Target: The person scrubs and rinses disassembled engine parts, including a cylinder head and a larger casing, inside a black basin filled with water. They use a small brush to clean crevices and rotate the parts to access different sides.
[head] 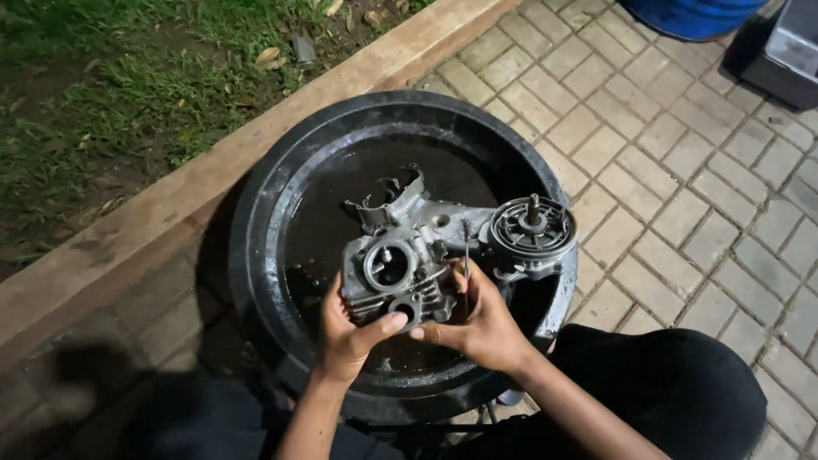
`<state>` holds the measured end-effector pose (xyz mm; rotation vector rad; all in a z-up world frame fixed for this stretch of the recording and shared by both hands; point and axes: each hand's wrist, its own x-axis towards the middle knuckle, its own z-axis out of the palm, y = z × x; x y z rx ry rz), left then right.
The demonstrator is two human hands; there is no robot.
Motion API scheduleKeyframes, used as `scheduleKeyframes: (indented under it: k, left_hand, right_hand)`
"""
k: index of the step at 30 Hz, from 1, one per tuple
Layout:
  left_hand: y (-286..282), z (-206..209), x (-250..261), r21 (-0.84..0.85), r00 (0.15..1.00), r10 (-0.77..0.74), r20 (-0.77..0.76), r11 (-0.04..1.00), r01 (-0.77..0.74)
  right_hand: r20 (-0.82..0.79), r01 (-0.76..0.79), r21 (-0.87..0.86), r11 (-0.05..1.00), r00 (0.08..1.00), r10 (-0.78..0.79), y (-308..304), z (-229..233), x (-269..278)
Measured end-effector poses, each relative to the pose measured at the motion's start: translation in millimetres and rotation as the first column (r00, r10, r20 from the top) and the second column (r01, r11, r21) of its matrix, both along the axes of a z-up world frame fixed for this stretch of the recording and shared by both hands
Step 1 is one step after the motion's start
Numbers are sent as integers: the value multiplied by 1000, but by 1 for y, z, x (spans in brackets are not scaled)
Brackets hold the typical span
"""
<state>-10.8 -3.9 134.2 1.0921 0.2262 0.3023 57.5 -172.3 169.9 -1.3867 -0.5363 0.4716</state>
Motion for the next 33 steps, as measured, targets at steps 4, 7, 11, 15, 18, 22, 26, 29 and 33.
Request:
scheduleKeyframes:
  k: [4, 7, 11, 15, 18, 22, 26, 29, 33]
  left_hand:
    - [2, 0, -3, 58, 1000, 3, 23, 998, -4]
    - [5, -1, -3, 68, 1000, 26, 3, 997, -26]
    - [10, -2, -3, 78, 998, 16, -62, 997, -11]
    - [11, 6, -2, 53, 999, -13, -43, 998, 15]
    - [12, 7, -1, 88, 978, 56, -202, 995, -39]
    - [9, 2, -2, 20, 988, 42, -151, 999, -39]
    - [8, -17, -5, 7, 976, 118, -183, 993, -119]
    - [8, -28, -4, 7, 979, 168, -116, 986, -169]
    - [8, -30, -4, 12, 967, 201, -154, 979, -202]
  right_hand:
    - [43, 37, -117, 992, 999, -32, -3, -7, -4]
    - [187, 104, -168, 980, 980, -72, -2, -10, -8]
    - [437, 203, -198, 959, 894, -99, -5, -14, -11]
    - [469, 222, -290, 931, 881, -65, -6, -10, -13]
    - [487, 197, -286, 938, 873, -35, -5, -12, -13]
    - [463, 176, -334, 926, 886, -2, -2, -3, -14]
    - [367, 105, -404, 909, 929, 56, -7, -3, -10]
    - [340, 66, -404, 912, 937, 83, -9, -4, -6]
    - [168, 42, -573, 819, 984, 67, -19, -22, 2]
